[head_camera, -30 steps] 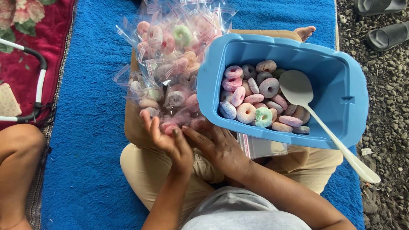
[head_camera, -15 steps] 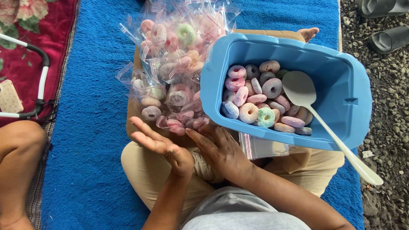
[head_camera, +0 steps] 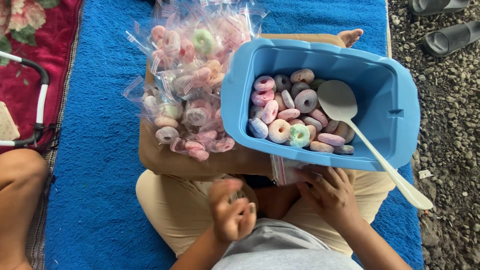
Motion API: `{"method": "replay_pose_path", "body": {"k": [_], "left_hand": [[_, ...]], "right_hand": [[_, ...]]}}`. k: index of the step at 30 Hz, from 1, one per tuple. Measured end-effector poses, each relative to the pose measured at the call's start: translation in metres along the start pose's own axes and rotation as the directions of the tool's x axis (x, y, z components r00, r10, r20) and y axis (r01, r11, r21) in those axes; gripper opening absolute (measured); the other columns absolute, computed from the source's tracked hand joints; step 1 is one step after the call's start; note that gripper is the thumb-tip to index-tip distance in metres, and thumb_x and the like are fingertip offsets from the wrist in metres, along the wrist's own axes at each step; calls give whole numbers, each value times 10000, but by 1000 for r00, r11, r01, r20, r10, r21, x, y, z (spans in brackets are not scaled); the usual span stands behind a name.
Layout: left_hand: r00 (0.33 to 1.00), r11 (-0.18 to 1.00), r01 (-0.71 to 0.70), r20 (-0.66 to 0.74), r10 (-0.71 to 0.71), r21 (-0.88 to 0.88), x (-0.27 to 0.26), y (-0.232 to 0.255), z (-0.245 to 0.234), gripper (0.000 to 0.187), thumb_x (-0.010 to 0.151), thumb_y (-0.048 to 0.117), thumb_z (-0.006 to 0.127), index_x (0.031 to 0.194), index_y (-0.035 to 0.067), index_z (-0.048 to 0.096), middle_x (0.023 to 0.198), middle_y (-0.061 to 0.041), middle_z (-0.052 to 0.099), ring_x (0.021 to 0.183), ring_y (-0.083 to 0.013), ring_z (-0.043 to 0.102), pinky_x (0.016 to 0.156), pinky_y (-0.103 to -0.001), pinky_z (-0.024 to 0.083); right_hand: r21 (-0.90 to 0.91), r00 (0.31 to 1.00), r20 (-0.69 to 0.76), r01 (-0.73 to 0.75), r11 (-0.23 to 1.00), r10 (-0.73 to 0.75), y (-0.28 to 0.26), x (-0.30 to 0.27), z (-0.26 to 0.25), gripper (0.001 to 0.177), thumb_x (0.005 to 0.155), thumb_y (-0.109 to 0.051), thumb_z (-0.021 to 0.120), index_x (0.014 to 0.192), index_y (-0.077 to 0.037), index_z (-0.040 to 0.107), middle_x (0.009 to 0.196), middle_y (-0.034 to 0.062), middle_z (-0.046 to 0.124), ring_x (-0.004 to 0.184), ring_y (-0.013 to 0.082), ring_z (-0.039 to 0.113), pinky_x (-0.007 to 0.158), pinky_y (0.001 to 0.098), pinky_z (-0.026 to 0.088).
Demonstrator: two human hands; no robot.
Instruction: Packing small donut-shaped candies into individual plastic bags from a large blue container.
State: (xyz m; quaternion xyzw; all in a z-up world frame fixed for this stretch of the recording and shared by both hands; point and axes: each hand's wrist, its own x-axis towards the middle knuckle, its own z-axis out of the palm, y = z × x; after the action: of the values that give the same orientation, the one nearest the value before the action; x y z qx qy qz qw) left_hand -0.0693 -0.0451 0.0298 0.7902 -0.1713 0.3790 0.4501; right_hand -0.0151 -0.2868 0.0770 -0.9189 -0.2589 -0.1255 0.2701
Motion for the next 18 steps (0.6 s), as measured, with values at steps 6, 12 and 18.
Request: {"method": "replay_pose_path", "body": {"k": [6,12,18], "left_hand": [[982,999,30,188,-32,17,19,23,13,363,821,2,709,1169,88,646,1282,-121,642,1085,-263,661,997,-414,525],[963,968,239,150,-225,-78,27,41,25,346,873,-24,670,1209,37,613,1317,-151,601,1171,-265,631,1002,-354,544],[955,982,157,235,-178,104,27,51,41,389,816,5,724,1191,72,644,1302,-84,635,1175,-264,616,1057,-421,475]], "right_hand": [[-16,986,64,156,988,-155,20,-5,3,352,874,-223,726,1223,-196,765,1316,-18,659,1147,192,612,956,366,487],[76,995,-76,77,994,-71,17,5,5,221,817,-93,786,1037,-121,796,1038,11,733,866,188,660,786,328,527],[263,978,-83,-165,951,193,38,-5,21,196,722,-139,909,870,-126,781,852,11,685,697,148,562,686,290,488]]}}
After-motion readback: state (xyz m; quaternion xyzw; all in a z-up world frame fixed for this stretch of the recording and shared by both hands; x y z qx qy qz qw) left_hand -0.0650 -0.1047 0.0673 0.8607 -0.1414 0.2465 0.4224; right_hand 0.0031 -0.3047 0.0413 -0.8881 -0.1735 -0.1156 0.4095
